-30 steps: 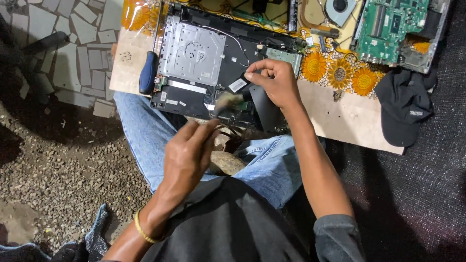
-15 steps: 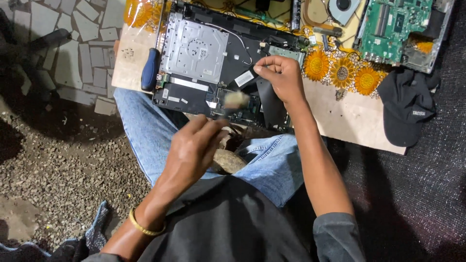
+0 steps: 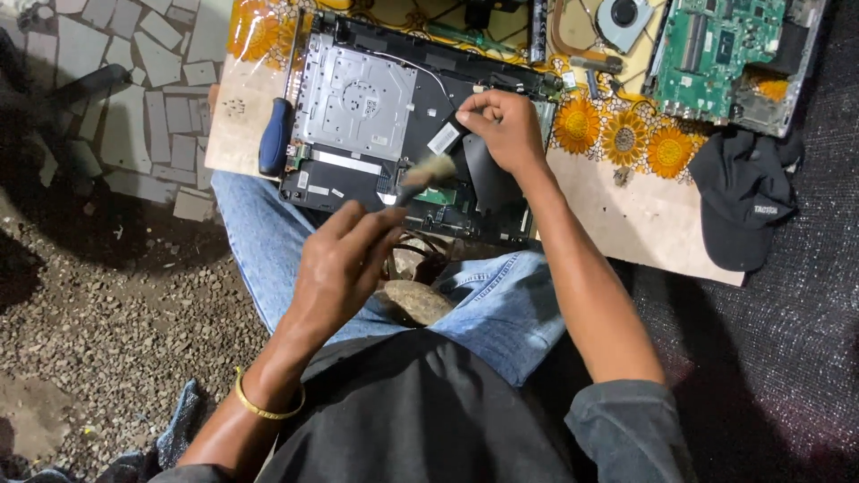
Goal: Disassembling a laptop to remove the motherboard and internal covers, then cleaning the chassis with a brush.
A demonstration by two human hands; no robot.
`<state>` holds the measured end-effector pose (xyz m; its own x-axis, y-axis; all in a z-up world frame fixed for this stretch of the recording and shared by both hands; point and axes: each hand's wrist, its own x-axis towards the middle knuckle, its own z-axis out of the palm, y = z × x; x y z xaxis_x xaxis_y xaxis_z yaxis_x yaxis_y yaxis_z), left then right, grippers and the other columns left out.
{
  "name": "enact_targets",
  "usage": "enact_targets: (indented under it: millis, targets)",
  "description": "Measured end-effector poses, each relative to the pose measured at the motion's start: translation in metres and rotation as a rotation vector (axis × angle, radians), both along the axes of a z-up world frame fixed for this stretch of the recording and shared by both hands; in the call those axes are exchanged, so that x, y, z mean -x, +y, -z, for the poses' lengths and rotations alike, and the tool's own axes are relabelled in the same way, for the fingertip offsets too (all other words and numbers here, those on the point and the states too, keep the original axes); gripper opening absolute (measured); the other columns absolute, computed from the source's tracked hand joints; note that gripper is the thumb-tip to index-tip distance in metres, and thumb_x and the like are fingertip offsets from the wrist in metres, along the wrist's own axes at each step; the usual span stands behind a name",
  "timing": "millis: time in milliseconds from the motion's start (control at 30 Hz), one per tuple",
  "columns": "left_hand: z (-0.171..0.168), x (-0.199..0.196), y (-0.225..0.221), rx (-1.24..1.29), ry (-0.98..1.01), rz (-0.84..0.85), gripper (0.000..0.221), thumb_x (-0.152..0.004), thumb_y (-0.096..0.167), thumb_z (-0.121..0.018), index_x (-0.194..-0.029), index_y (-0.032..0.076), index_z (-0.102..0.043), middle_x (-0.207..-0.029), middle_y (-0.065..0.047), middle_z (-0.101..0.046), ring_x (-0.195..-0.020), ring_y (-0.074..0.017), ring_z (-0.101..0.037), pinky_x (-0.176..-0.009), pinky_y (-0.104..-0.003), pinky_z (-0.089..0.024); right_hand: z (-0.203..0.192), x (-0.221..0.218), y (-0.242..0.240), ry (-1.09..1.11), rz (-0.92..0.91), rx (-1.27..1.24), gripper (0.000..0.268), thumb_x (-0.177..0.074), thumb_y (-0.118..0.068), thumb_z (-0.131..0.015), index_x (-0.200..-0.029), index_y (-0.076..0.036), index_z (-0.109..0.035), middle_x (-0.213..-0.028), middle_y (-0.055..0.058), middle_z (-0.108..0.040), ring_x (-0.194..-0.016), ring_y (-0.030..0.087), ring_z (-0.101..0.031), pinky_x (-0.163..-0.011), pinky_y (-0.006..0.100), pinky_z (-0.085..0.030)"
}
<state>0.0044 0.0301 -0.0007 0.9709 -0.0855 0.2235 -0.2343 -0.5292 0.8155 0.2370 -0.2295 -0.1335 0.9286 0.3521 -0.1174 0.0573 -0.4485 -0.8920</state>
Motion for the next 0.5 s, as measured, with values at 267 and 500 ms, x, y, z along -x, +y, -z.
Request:
enact_targets:
  millis: [267, 500]
  targets:
    - [0.006, -0.005, 0.008, 0.064, -0.012, 0.062, 0.017, -0.102, 0.012, -0.079, -0.118, 0.010, -0.084, -0.078, -0.011, -0.061, -0.064, -0.0361, -0.067, -0.059, -0.043, -0.054, -0.003, -0.018, 0.012, -0.107, -0.182, 0.056, 0.012, -0.104, -0.009, -0.080, -0.114, -0.005, -0.084, -0.061, 0.004, -0.059, -0.053, 0.017, -0.053, -0.057, 0.033, -0.045]
    - [-0.010, -0.019, 0.012, 0.247, 0.048, 0.147, 0.017, -0.103, 0.011, -0.075, -0.116, 0.004, -0.084, -0.074, -0.017, -0.064, -0.064, -0.0349, -0.066, -0.060, -0.042, -0.054, -0.006, -0.017, 0.015, -0.091, -0.126, 0.076, 0.010, -0.101, -0.013, -0.081, -0.109, -0.009, -0.084, -0.061, 0.000, -0.057, -0.054, 0.016, -0.055, -0.059, 0.033, -0.045]
